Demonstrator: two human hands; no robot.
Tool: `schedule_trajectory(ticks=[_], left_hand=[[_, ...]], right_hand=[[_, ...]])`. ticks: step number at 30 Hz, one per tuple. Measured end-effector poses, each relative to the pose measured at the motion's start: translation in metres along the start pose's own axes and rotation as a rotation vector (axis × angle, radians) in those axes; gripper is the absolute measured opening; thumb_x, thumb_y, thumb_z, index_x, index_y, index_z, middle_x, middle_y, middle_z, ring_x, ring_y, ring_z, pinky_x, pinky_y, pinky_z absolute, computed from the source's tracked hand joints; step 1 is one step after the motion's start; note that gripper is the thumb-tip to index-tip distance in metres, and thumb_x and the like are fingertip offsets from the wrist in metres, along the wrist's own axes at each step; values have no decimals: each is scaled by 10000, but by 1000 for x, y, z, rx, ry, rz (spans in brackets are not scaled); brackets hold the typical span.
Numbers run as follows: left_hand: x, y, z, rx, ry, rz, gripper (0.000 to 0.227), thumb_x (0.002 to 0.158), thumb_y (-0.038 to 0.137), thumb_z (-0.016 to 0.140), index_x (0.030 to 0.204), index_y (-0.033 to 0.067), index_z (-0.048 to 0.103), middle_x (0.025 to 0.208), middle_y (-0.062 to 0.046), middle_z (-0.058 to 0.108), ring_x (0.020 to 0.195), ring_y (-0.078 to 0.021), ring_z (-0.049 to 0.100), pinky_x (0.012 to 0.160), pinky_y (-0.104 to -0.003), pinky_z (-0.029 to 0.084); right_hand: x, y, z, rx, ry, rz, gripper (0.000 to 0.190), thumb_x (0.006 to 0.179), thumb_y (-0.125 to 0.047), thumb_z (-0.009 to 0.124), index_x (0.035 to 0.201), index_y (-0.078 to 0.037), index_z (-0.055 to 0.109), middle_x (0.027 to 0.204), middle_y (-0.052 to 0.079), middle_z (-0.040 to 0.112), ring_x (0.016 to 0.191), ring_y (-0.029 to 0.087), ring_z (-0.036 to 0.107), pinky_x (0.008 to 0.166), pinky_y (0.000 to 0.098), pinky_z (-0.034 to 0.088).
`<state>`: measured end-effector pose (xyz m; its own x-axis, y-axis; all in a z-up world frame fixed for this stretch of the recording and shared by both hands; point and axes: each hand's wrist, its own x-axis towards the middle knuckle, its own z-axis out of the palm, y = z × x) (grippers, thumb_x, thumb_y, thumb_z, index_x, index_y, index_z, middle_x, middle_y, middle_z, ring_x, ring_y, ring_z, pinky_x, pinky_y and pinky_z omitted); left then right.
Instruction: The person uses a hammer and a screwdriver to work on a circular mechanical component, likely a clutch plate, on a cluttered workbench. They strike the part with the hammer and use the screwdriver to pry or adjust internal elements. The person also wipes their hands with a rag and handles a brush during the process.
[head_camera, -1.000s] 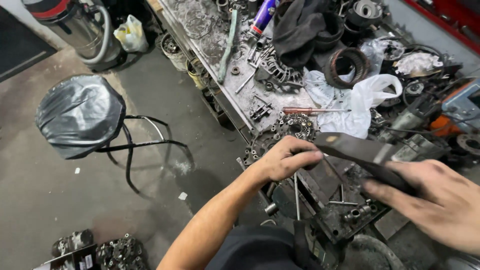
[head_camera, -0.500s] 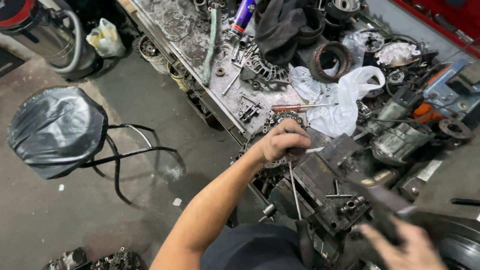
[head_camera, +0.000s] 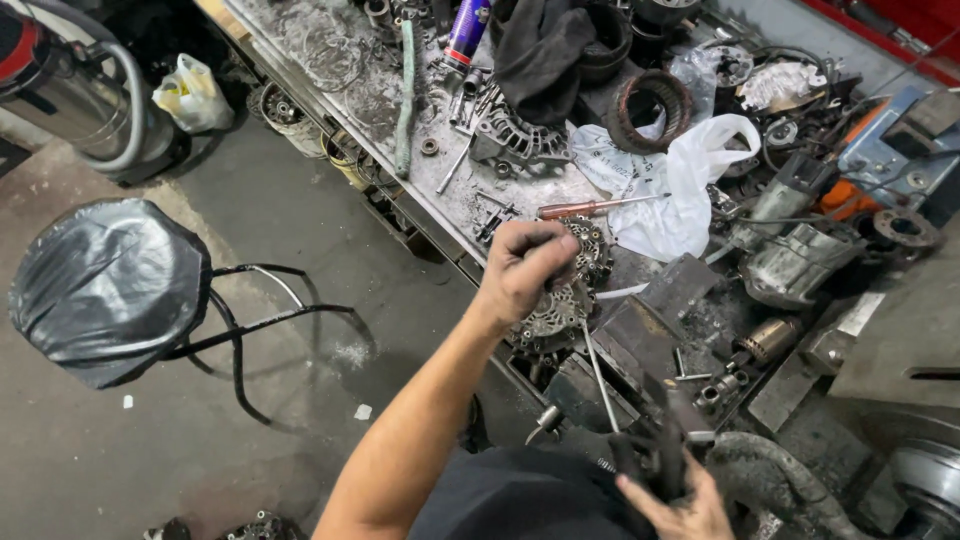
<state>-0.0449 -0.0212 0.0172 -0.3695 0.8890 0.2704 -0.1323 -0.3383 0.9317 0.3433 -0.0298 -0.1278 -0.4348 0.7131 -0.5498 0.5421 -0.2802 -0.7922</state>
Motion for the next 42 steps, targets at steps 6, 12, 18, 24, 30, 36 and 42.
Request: schedule_trajectory(ticks=[6, 12, 18, 24, 30, 36, 42], left_hand=[[-21, 43, 10, 443, -94, -92, 315, 926, 319, 654, 722, 81, 686, 540, -36, 593, 463, -118, 533, 455, -299, 409], [-79, 12, 58, 767, -196, -577, 465, 884, 495, 637, 900, 48, 760, 746, -169, 713, 740, -368, 724, 711, -457, 583], [-99, -38, 82, 511, -95, -756, 515, 909, 512, 637, 1040, 35, 783, 898, -186, 759, 869, -310, 758, 806, -396, 588], [-88, -40, 82, 395, -82, -884, 496, 922, 486, 620, 1093, 39, 752, 914, -179, 783, 871, -292, 777, 840, -390, 589], [-86, -43, 83, 441, -108, -861, 459, 928, 451, 645, 1125, 56, 769, 990, -180, 763, 945, -296, 743, 882, -389, 564], [-84, -40, 80, 385, -77, -907, 447, 926, 420, 661, 1113, 29, 768, 973, -169, 783, 893, -253, 766, 850, -359, 578], [-84, -35, 82, 317, -44, -904, 426, 935, 381, 651, 1090, -2, 755, 937, -162, 786, 856, -225, 757, 833, -352, 576]], right_hand=[[-21, 61, -13, -174, 465, 65, 652, 648, -39, 939, 1233, 70, 672, 1038, 241, 783, 965, 318, 770, 937, 427, 567], [-15, 26, -47, -162, 219, -16, 507, 695, -115, 896, 1156, 43, 757, 977, 204, 804, 926, 274, 805, 900, 403, 603], [-19, -43, -56, -250, -44, -189, 551, 757, -138, 820, 1280, -34, 685, 1077, 118, 794, 1025, 191, 767, 930, 334, 547], [-15, -49, -60, -391, 33, -45, 609, 757, -191, 883, 1306, -41, 667, 1031, 143, 802, 961, 212, 826, 917, 355, 603], [-12, -57, -64, -394, -9, -142, 635, 728, -155, 835, 1314, 1, 644, 1039, 164, 838, 1003, 222, 789, 940, 391, 558], [-6, -70, -60, -440, -50, 181, 653, 791, -228, 860, 1353, -28, 593, 932, 194, 802, 840, 280, 816, 864, 398, 661], [-15, -58, -68, -487, 19, -23, 726, 718, -243, 898, 1329, 10, 596, 1026, 189, 803, 939, 258, 816, 903, 393, 625]])
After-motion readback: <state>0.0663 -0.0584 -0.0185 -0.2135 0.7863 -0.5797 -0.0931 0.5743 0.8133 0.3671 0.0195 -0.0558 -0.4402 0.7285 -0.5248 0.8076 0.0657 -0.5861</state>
